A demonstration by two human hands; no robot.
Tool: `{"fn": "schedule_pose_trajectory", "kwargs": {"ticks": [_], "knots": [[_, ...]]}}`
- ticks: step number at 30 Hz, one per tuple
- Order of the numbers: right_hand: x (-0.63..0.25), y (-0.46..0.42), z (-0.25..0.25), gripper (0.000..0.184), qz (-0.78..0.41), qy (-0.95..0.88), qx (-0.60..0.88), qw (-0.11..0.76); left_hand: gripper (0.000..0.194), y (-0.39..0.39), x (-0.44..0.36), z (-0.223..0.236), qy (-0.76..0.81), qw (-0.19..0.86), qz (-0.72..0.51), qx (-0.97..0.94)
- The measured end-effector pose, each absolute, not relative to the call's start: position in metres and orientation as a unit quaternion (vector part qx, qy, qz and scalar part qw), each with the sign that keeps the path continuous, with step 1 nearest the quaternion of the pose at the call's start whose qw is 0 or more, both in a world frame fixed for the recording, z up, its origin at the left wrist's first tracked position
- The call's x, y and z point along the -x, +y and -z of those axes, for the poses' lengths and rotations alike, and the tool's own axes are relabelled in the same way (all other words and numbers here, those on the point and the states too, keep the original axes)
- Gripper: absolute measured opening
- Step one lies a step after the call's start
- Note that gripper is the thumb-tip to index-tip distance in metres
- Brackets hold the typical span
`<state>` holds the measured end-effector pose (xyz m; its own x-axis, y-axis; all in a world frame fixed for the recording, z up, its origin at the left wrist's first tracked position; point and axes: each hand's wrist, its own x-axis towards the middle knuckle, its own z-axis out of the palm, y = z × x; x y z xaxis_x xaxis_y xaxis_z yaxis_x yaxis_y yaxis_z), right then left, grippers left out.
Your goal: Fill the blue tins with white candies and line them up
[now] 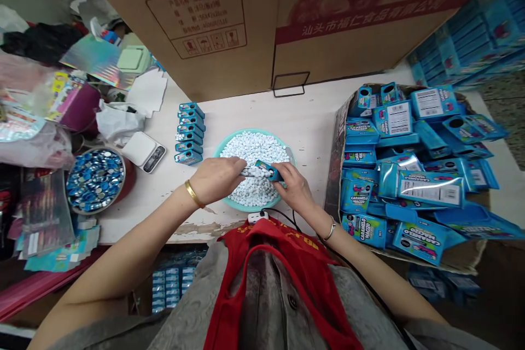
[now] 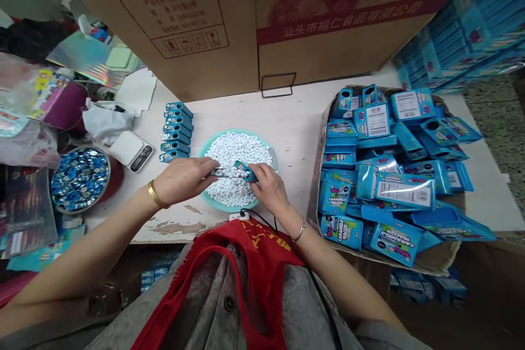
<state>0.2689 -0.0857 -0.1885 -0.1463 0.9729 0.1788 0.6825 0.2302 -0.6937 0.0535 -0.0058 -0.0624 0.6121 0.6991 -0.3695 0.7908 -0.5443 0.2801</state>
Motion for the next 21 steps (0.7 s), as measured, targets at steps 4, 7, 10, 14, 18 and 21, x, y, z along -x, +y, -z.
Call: {"fn": "schedule_pose_trajectory", "kwargs": {"ticks": [4,7,10,14,18,21], "knots": [[-0.265,-0.086,0.190,0.044,-0.243,-0.727,0.559,0.316,0.018,-0.013,-0.067,0.041,0.416,0.173,0.107,-0.886],[-0.265,-0.086,0.190,0.042,-0.248,-0.717,0.564,0.325,0.020,-0.014,-0.061,0.038,0.406,0.146,0.106,-0.896],[-0.271,-0.086,0.189,0.039,-0.258,-0.694,0.577,0.344,0.016,-0.008,-0.033,0.065,0.445,0.106,0.123,-0.881],[-0.288,-0.088,0.188,0.035,-0.259,-0.657,0.600,0.376,0.015,-0.009,0.002,0.144,0.525,0.124,0.180,-0.822],[-0.301,-0.089,0.185,0.033,-0.245,-0.637,0.615,0.394,0.019,-0.023,-0.019,0.218,0.563,0.206,0.157,-0.785],[-0.304,-0.090,0.183,0.031,-0.238,-0.633,0.620,0.398,0.025,-0.028,-0.053,0.248,0.572,0.235,0.111,-0.778]]}}
